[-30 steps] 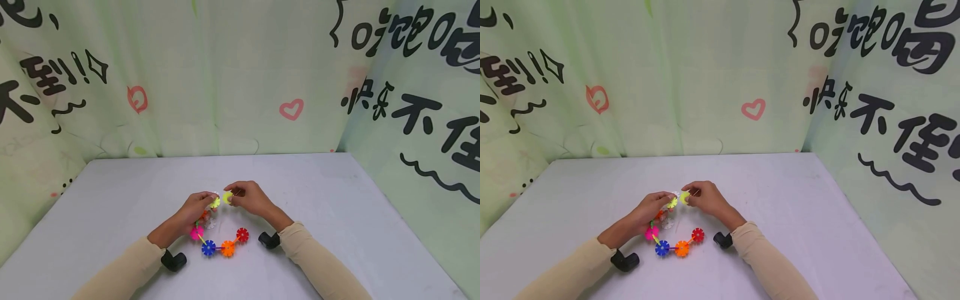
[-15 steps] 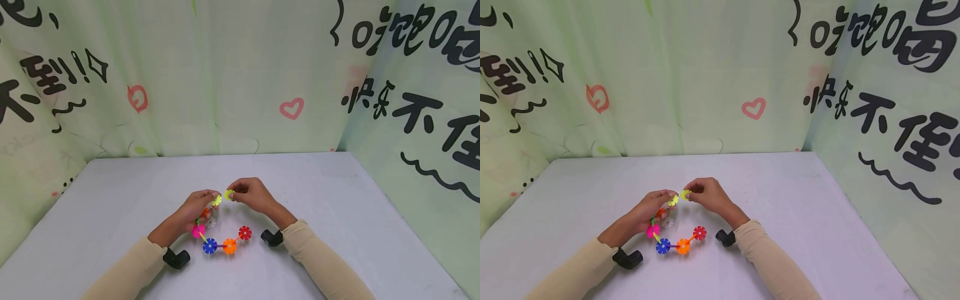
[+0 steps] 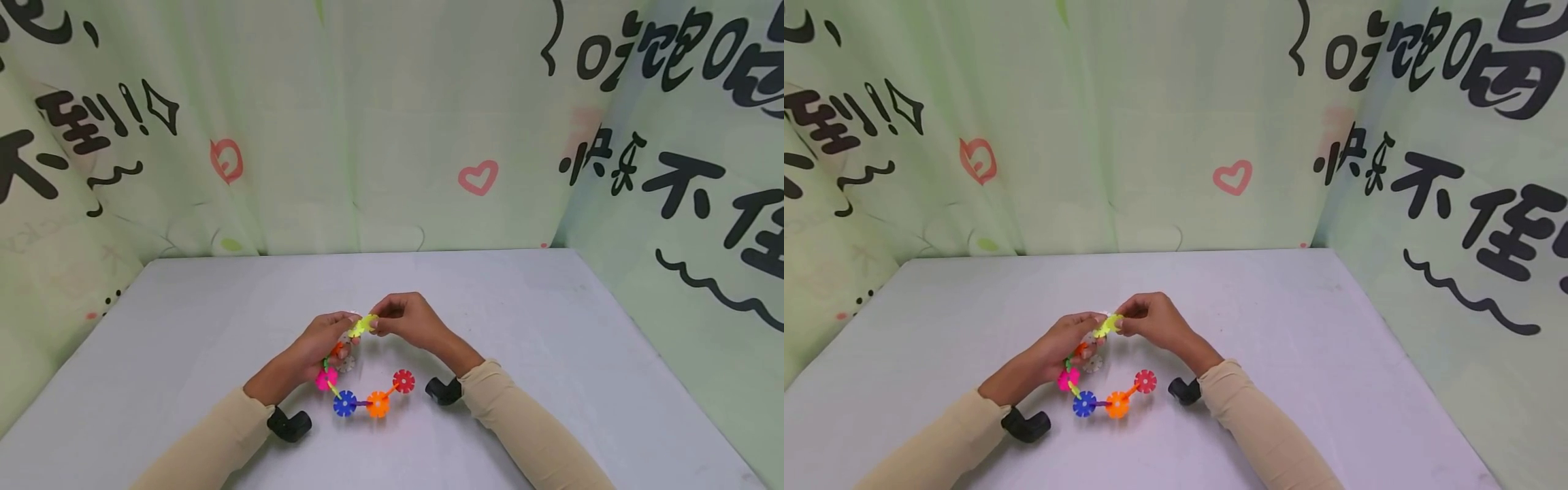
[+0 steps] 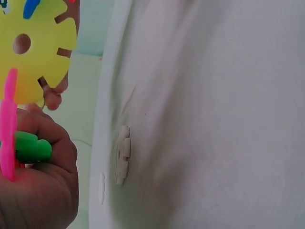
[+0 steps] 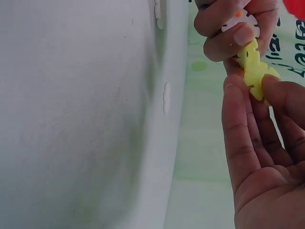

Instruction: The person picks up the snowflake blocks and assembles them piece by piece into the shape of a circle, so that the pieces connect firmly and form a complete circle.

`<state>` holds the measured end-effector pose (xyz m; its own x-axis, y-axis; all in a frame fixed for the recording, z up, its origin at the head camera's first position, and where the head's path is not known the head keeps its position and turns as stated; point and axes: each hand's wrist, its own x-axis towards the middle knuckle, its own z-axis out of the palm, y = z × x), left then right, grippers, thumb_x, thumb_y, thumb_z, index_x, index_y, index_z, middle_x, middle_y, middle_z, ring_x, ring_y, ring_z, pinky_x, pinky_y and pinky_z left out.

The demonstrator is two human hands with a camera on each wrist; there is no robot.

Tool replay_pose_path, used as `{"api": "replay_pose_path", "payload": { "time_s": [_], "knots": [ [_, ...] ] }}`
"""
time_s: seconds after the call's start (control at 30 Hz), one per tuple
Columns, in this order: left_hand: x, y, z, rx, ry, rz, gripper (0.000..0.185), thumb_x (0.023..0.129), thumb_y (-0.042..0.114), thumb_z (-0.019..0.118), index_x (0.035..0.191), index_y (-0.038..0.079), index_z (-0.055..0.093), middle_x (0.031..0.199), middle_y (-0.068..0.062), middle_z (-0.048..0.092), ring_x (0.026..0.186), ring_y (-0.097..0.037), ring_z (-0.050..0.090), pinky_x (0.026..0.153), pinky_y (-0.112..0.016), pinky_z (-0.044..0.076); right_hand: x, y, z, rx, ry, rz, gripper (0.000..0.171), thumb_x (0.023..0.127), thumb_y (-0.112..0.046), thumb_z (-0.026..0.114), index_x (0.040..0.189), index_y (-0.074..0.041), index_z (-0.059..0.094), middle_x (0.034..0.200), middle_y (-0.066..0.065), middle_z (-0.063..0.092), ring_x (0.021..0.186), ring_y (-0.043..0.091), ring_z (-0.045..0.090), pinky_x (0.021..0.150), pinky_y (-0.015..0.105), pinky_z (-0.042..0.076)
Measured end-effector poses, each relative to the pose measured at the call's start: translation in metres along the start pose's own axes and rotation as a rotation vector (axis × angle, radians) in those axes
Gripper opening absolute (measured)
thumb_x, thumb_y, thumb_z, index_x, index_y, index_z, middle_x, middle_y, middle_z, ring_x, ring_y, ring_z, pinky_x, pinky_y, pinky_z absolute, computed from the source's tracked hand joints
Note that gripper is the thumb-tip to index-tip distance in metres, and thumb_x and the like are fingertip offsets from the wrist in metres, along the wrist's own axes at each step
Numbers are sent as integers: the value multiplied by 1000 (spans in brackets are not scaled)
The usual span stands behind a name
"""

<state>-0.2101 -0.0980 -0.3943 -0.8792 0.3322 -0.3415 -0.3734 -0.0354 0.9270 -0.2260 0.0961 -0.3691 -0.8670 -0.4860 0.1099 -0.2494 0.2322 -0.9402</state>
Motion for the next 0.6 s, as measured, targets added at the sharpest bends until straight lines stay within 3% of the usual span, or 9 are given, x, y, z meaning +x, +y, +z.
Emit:
{"api": "replay_pose_path", "payload": {
  "time_s": [0.13,0.27,0.4,0.6],
  "knots": [
    [3,1,1,-2,29,6,31,92,28,46,116,8,49,78,-8,53,43,-12,36,37,-18,29,4,15,0,-74,7,36,7,79,-8,64,85,-4,65,79,8,63,74,27,62,68,40,49],
    [6,3,3,72,59,22,30,91,28,47,113,8,50,77,-9,53,42,-13,34,36,-20,29,4,17,0,-124,23,15,4,79,-7,64,83,-6,66,76,4,64,72,24,62,67,39,49],
    [6,6,4,108,78,29,29,91,26,47,112,6,50,77,-10,54,43,-14,34,37,-20,28,4,16,1,-105,33,-36,3,79,-6,64,80,-5,67,74,4,64,70,24,63,66,41,48],
    [6,4,1,58,65,25,31,91,25,47,114,4,49,75,-9,52,44,-13,34,38,-19,28,6,15,4,-61,30,-63,3,78,-7,65,80,-4,67,75,5,65,69,23,63,66,42,48]
  ]
}}
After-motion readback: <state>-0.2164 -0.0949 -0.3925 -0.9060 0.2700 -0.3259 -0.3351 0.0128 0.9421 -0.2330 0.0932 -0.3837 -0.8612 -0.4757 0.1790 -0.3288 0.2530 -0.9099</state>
